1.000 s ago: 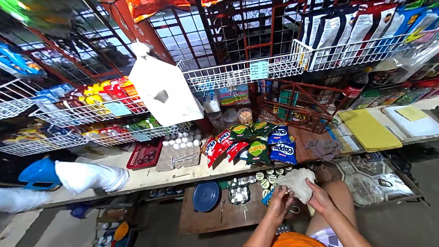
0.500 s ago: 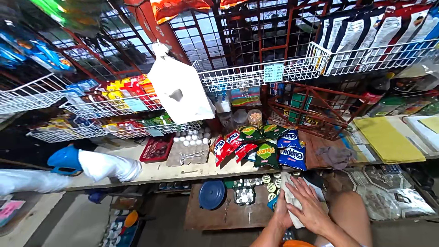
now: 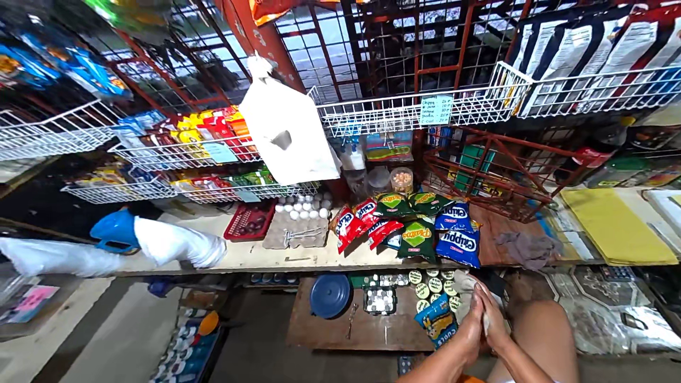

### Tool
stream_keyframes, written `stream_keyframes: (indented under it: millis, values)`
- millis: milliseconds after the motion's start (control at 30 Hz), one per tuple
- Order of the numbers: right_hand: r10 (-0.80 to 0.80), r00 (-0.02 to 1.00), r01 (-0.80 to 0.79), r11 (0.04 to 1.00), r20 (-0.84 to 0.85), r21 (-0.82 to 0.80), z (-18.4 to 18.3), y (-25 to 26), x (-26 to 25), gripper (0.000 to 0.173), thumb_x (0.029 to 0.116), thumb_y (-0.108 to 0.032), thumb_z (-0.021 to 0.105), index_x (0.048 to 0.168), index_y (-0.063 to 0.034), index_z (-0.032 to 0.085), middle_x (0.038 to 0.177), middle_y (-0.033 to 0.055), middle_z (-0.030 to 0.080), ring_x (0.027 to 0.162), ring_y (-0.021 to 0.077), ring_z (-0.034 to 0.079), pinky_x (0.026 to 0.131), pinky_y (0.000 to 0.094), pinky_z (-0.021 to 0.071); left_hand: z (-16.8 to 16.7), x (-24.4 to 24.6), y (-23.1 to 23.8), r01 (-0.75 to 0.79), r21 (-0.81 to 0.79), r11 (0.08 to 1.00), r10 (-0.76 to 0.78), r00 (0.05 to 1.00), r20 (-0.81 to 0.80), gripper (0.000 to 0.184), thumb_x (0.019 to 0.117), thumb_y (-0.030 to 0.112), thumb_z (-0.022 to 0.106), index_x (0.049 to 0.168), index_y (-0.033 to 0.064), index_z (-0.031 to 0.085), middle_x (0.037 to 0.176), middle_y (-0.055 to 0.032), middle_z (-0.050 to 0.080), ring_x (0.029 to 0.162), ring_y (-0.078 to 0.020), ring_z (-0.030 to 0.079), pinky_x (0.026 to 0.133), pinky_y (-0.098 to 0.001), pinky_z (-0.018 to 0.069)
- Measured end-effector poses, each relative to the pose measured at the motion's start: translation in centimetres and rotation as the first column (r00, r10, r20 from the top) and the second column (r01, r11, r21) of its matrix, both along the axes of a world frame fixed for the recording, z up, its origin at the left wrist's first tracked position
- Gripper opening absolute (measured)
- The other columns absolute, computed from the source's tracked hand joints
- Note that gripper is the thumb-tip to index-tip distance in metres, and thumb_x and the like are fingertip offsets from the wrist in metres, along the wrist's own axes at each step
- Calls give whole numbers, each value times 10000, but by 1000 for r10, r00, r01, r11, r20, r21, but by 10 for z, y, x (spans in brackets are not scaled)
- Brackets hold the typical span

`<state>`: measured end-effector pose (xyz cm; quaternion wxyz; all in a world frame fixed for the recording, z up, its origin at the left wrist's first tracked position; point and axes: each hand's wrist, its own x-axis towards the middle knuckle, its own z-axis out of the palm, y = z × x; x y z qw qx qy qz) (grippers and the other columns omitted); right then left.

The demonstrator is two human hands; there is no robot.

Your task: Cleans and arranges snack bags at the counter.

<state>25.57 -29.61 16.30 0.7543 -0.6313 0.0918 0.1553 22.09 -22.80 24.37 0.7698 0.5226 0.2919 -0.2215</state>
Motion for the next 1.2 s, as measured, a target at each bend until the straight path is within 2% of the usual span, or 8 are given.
stream_keyframes:
  millis: [67, 133, 200, 333, 433, 667, 933, 1200]
  values:
    - [-37, 997, 32, 997, 66, 71, -50, -10, 12, 403, 1080, -239, 395, 1288, 80, 527, 1015, 83, 686, 878, 65, 685, 785, 254, 593, -54, -5, 10, 204, -99, 974, -170, 946, 276, 590, 1119, 298, 256, 1618, 9, 131, 1600, -246, 320, 1425, -289, 415, 1167, -450, 358]
    - [-35, 999, 39, 994, -41, 102, -52, -23, 32, 379, 1087, -281, 408, 1283, 8, 556, 979, 16, 688, 847, 39, 670, 788, 260, 586, -75, 3, 20, 218, -75, 973, -170, 899, 403, 558, 1090, 206, 378, 1585, -19, 251, 1554, -232, 399, 1358, -249, 486, 1135, -422, 400]
    - [-55, 991, 77, 979, -123, 187, -48, -36, 49, 371, 1100, -270, 391, 1304, -14, 566, 1032, 46, 724, 904, 90, 707, 807, 309, 617, -84, 23, 38, -43, -26, 999, 50, 926, 375, 417, 1072, 145, 441, 1439, -47, 488, 1399, -184, 571, 1212, -202, 589, 1037, -392, 482]
    - [-71, 981, 125, 943, -182, 308, -39, -63, 61, 388, 1122, -309, 289, 1268, -82, 568, 982, 14, 739, 836, 99, 726, 713, 304, 632, -100, 92, 116, -671, 81, 737, 639, 730, 241, 292, 1068, 87, 485, 1312, -73, 486, 1048, -153, 601, 799, -150, 583, 716, -307, 520]
    - [-83, 974, 153, 927, -211, 344, -34, -81, 56, 414, 1128, -343, 235, 1218, -123, 574, 944, -23, 746, 824, 71, 724, 719, 286, 629, -106, 139, 174, -804, 179, 566, 789, 592, 165, 397, 1087, 276, 514, 1270, -76, 533, 1023, -187, 604, 810, -208, 562, 742, -361, 507]
    - [-137, 930, 278, 869, -341, 409, -19, -100, 48, 400, 1122, -335, 243, 1090, -151, 597, 863, -20, 743, 757, 80, 722, 682, 292, 625, -125, 209, 218, -742, 438, 508, 812, 582, 45, 599, 975, 393, 694, 1307, -88, 564, 1258, -308, 586, 1113, -405, 595, 915, -555, 508]
    - [-173, 934, 301, 854, -313, 425, -40, -103, 60, 416, 1121, -299, 221, 1155, -70, 566, 910, 38, 715, 800, 114, 709, 698, 324, 610, -106, 215, 216, -655, 601, 457, 721, 669, 181, 388, 1095, 267, 479, 1203, -65, 646, 1262, -294, 624, 1195, -415, 586, 1013, -580, 444]
    - [-160, 966, 241, 839, -202, 488, -55, -112, 81, 525, 1107, -490, 184, 1213, -155, 574, 945, -3, 727, 861, 113, 717, 739, 334, 624, -38, 200, 214, -766, 243, 595, 415, 552, 723, 274, 1101, 77, 339, 1183, -103, 528, 996, -147, 577, 881, -132, 578, 822, -309, 506]
